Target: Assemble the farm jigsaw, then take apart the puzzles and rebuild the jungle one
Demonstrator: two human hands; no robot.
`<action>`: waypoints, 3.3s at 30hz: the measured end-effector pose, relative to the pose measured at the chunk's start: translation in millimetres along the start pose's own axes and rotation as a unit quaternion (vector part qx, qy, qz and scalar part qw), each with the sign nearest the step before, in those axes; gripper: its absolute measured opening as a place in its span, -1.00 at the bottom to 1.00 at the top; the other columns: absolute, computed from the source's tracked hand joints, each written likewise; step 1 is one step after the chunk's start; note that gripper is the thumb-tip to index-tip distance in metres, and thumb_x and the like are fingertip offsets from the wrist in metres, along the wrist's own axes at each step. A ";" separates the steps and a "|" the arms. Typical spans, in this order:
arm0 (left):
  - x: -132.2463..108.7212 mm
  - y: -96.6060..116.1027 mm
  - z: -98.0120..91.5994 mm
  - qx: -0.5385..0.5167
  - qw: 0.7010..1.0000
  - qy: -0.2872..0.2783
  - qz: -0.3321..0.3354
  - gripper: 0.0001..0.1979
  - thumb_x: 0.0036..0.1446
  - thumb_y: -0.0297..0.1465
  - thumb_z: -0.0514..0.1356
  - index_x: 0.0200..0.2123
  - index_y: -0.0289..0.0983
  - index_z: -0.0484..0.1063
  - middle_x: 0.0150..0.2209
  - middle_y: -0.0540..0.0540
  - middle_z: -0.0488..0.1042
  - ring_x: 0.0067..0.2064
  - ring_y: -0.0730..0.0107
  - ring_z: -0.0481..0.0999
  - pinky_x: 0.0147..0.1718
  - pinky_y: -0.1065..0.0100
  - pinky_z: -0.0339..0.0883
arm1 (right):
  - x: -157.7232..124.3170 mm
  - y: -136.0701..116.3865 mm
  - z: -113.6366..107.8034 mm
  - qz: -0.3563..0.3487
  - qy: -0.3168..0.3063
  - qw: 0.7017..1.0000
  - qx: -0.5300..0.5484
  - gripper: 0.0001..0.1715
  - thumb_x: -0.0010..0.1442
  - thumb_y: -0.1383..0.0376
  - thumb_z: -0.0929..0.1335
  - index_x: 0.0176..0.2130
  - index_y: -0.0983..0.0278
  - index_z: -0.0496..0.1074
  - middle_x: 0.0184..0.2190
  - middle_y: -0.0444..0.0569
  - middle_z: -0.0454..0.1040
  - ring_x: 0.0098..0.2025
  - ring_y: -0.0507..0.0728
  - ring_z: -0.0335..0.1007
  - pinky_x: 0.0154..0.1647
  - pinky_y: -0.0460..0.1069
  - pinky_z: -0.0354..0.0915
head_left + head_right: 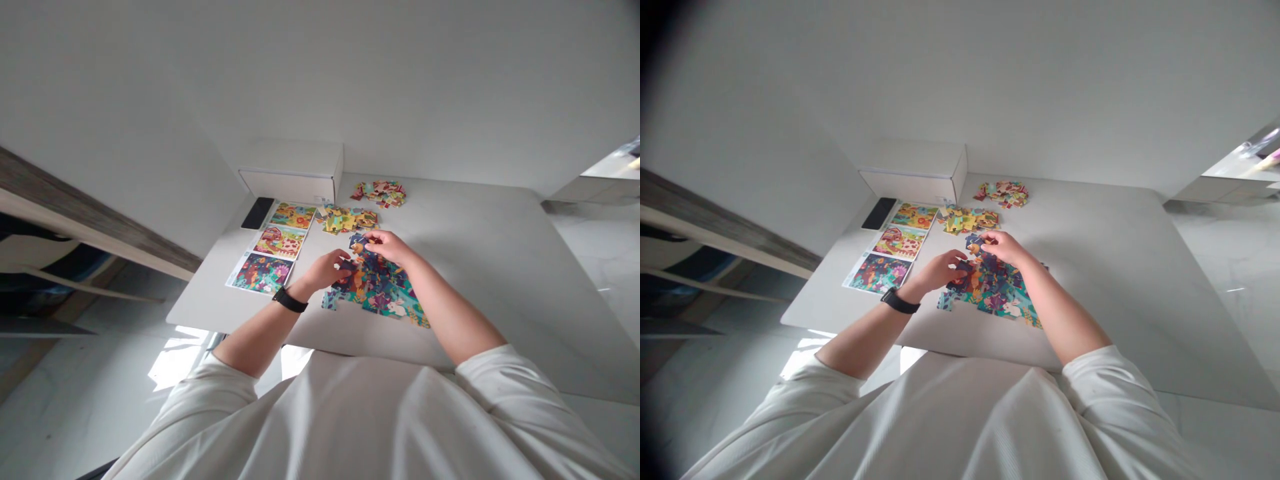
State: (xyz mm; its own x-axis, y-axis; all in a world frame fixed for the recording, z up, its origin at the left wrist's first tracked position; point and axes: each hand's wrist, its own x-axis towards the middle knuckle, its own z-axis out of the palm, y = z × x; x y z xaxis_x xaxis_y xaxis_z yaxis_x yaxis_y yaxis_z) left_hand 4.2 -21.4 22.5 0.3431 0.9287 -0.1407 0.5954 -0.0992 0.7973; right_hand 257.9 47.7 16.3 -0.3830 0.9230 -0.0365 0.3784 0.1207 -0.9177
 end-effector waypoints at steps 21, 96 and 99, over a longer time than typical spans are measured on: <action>-5.0 12.0 0.0 0.068 0.991 0.041 0.108 -0.49 0.21 -0.31 0.39 0.20 -0.18 0.43 0.18 -0.18 0.56 -0.14 0.27 0.67 -0.12 0.25 0.57 | -20.7 4.3 -9.9 0.017 -0.004 0.985 0.172 -0.53 0.02 0.16 0.59 -0.06 0.23 0.65 -0.15 -0.08 0.70 -0.15 0.14 0.57 0.07 0.07 0.45; -43.7 -5.4 -0.5 0.227 0.952 -0.031 0.202 -0.62 0.32 -0.20 0.37 0.17 -0.09 0.55 0.19 -0.19 0.53 0.20 0.00 0.53 0.28 0.00 0.34 | -90.2 -15.1 33.0 -0.151 -0.034 0.899 -0.410 -0.61 0.35 0.23 0.49 0.14 0.19 0.66 0.27 0.19 0.50 0.33 0.40 0.37 0.42 0.31 0.27; -48.8 -7.2 8.2 0.248 0.945 -0.050 0.207 -0.67 0.33 -0.21 0.37 0.12 -0.06 0.60 0.26 -0.18 0.50 0.26 -0.04 0.48 0.31 -0.05 0.29 | -95.7 -8.2 27.6 -0.143 -0.040 0.899 -0.413 -0.67 0.35 0.26 0.46 0.09 0.18 0.69 0.27 0.17 0.51 0.31 0.39 0.40 0.40 0.31 0.31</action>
State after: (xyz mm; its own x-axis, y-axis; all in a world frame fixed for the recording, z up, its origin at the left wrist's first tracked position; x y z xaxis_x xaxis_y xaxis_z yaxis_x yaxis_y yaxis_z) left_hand -10.9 -68.9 18.9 0.6729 0.7381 0.0484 0.6544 -0.6245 0.4263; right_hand 268.2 -51.7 16.4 -0.6115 0.7854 0.0956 0.7381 0.6098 -0.2887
